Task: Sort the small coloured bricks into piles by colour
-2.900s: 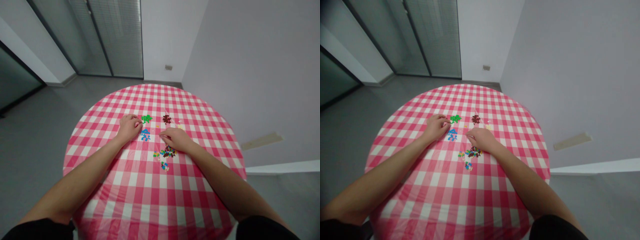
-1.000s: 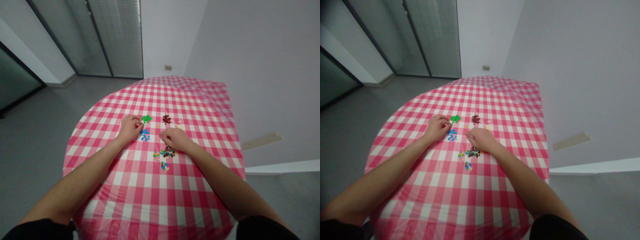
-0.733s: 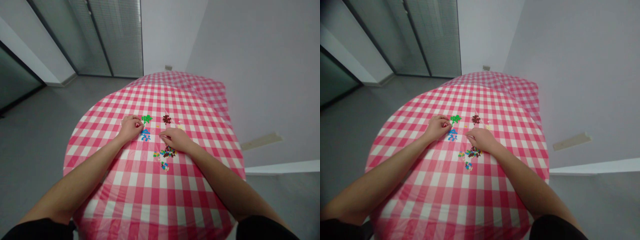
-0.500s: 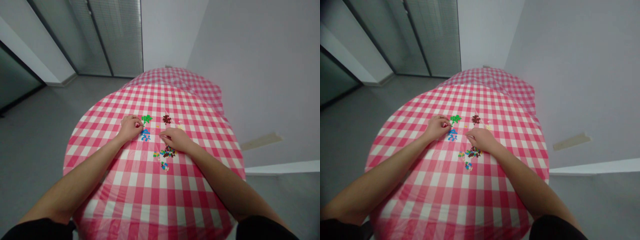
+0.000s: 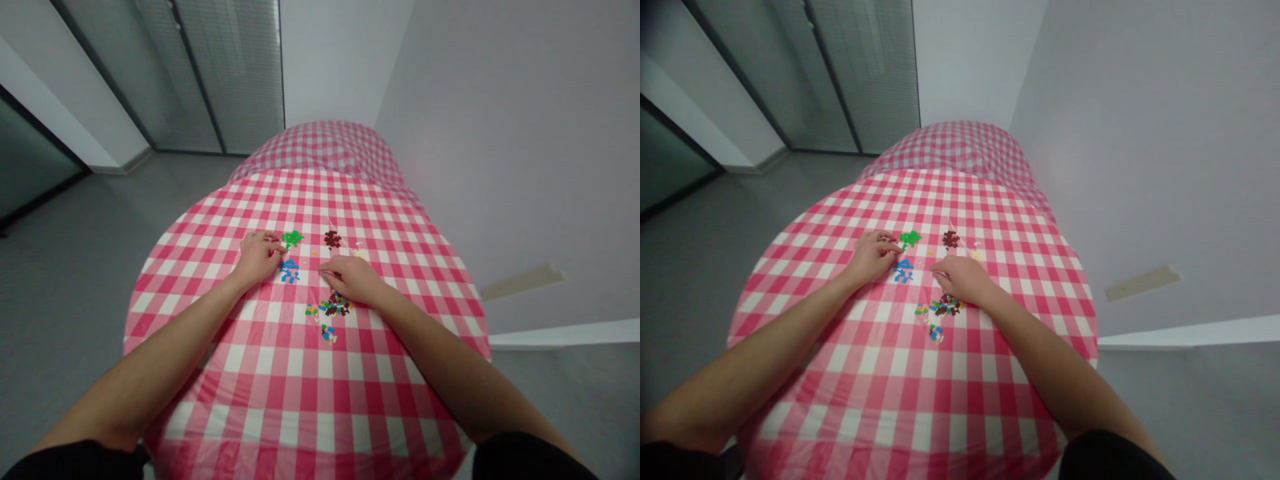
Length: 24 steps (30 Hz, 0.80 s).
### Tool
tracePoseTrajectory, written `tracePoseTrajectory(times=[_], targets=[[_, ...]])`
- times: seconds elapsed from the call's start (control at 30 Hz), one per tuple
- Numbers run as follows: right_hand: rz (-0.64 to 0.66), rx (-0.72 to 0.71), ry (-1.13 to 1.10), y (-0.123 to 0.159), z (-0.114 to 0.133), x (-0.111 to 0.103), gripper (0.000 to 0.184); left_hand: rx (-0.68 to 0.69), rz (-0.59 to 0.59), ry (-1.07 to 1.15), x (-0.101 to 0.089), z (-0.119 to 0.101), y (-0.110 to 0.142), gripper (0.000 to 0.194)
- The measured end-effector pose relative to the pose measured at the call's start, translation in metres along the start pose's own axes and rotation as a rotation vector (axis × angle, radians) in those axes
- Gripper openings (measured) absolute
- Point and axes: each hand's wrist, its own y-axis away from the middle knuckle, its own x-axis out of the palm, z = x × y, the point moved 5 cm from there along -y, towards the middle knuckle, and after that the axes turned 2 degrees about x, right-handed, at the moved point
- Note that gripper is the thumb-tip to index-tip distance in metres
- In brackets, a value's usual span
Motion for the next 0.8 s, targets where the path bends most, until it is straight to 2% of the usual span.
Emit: tracePoseTrajectory(times=[0.8], targets=[[0.004,-0.001,-0.039,-0.0005,0.0017,-0.0008,0.028,-0.002,0.011,-0.053,0.0017,0.0018,0.0002,0.031]])
